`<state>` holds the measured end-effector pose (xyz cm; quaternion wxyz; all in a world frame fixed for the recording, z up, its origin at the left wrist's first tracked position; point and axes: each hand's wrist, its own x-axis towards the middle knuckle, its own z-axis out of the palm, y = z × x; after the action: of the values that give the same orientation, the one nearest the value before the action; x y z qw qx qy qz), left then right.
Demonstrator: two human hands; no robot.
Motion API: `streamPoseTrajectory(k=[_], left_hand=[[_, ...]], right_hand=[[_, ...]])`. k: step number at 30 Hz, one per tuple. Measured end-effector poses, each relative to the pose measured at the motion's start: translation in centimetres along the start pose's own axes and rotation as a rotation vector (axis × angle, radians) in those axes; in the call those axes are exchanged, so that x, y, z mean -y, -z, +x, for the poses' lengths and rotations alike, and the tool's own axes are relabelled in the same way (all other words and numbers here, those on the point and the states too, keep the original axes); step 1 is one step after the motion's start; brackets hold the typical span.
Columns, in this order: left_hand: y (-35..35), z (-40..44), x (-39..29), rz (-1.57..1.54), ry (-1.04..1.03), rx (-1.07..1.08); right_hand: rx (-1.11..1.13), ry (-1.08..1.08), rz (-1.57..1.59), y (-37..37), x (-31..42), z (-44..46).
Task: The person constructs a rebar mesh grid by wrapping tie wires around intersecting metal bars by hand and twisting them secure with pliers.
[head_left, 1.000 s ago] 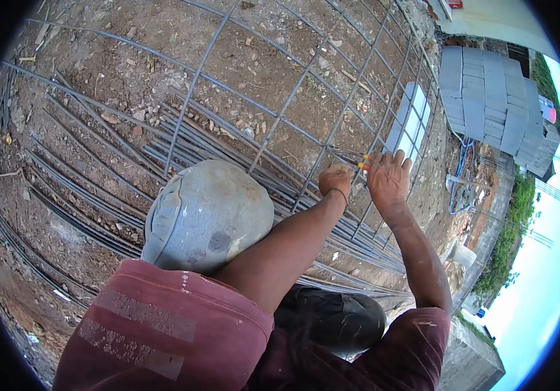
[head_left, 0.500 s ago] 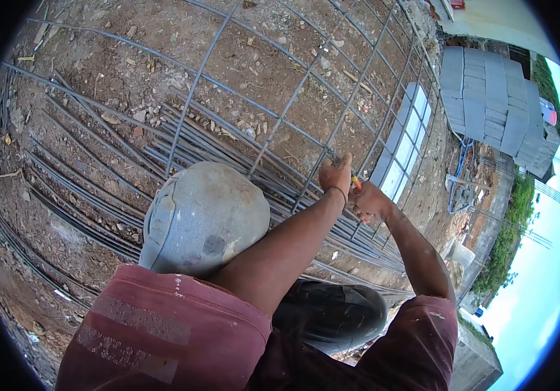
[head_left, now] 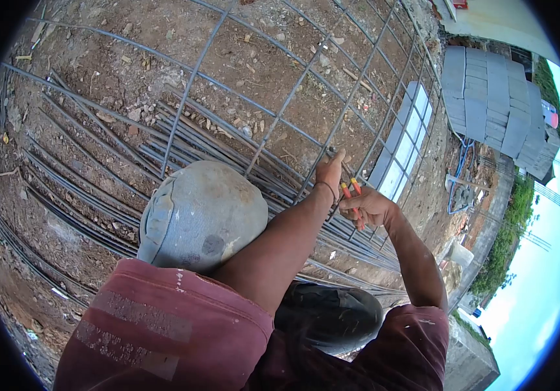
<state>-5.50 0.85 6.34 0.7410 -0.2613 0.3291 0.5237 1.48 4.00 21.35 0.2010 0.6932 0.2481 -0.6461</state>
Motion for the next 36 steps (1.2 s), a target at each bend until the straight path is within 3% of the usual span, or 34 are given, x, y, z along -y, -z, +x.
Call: streamPoseTrajectory(k=[4, 6, 7, 8, 10, 12, 13, 14, 15, 16, 18, 20, 21, 24, 29, 32, 34, 35, 36], left_hand=[[-2.7, 0.0, -0.5, -0.111, 0.059, -0.061], [-3.8, 1.5, 0.5, -0.184, 0.058, -0.095], [-4.8, 1.1, 0.2, -0.27, 0.056, -0.136], [-5.7, 0.4, -0.6, -0.356, 0.054, -0.179], [-6.0, -0.2, -0.7, -0.379, 0.083, -0.237], [-5.2, 0.2, 0.0, -0.144, -0.03, -0.318], [-4.3, 0.5, 0.6, 0.2, -0.086, -0.397], [-4.2, -0.3, 0.9, 0.201, -0.088, -0.401], [-4.9, -1.9, 1.1, 0.576, -0.252, -0.728], [-5.4, -3.4, 1.4, 0.957, -0.412, -1.049], [-5.7, -4.9, 0.8, 0.928, -0.382, -1.063], [-5.7, -5.0, 0.3, 0.319, -0.028, -0.452], [-5.7, -4.9, 0.0, 0.316, -0.027, -0.451], [-5.9, -3.3, -0.7, -0.319, 0.253, -0.173], [-5.3, -0.4, 0.1, -0.569, 0.28, -0.051], [-6.2, 0.0, 0.4, -0.609, 0.177, -0.071], [-6.4, 1.4, 1.7, -0.72, 0.199, -0.131], [-6.6, 1.6, 2.1, -0.725, 0.204, -0.14], [-6.9, 2.0, 2.3, -0.726, 0.163, -0.177]], right_hand=[[-0.069, -0.042, -0.375, 1.5, 2.3, -1.1], [-0.59, 0.556, -1.387, 2.1, 1.3, -1.3], [-0.762, 0.634, -1.552, -0.2, 1.8, -3.1], [-0.758, 0.631, -1.555, -0.5, 2.2, -3.5], [-0.89, 0.613, -1.886, -0.9, 2.1, -3.6], [-0.814, 0.635, -1.846, 1.1, 2.2, -2.4], [-0.642, 0.514, -1.661, 2.7, 3.0, -1.8], [-0.473, 0.396, -1.471, 3.4, 3.8, -1.2], [-0.304, 0.055, -0.773, 0.8, 6.9, -4.0], [-0.301, 0.053, -0.772, 1.6, 7.0, -3.6], [-0.13, 0.003, -0.481, 4.0, 7.2, -2.7], [-0.117, 0.001, -0.521, 3.5, 8.2, -2.9], [-0.126, -0.013, -0.502, 3.2, 8.5, -3.3], [-0.121, -0.019, -0.432, 3.0, 7.9, -3.1], [-0.118, -0.017, -0.394, 2.6, 7.3, -3.4], [-0.114, 0.004, -0.483, 3.0, 7.7, -3.3], [-0.107, -0.006, -0.797, 2.7, 8.6, -3.9], [-0.102, -0.016, -0.797, 2.7, 7.6, -3.9], [-0.333, 0.179, -1.321, 2.7, 6.0, -4.1]])
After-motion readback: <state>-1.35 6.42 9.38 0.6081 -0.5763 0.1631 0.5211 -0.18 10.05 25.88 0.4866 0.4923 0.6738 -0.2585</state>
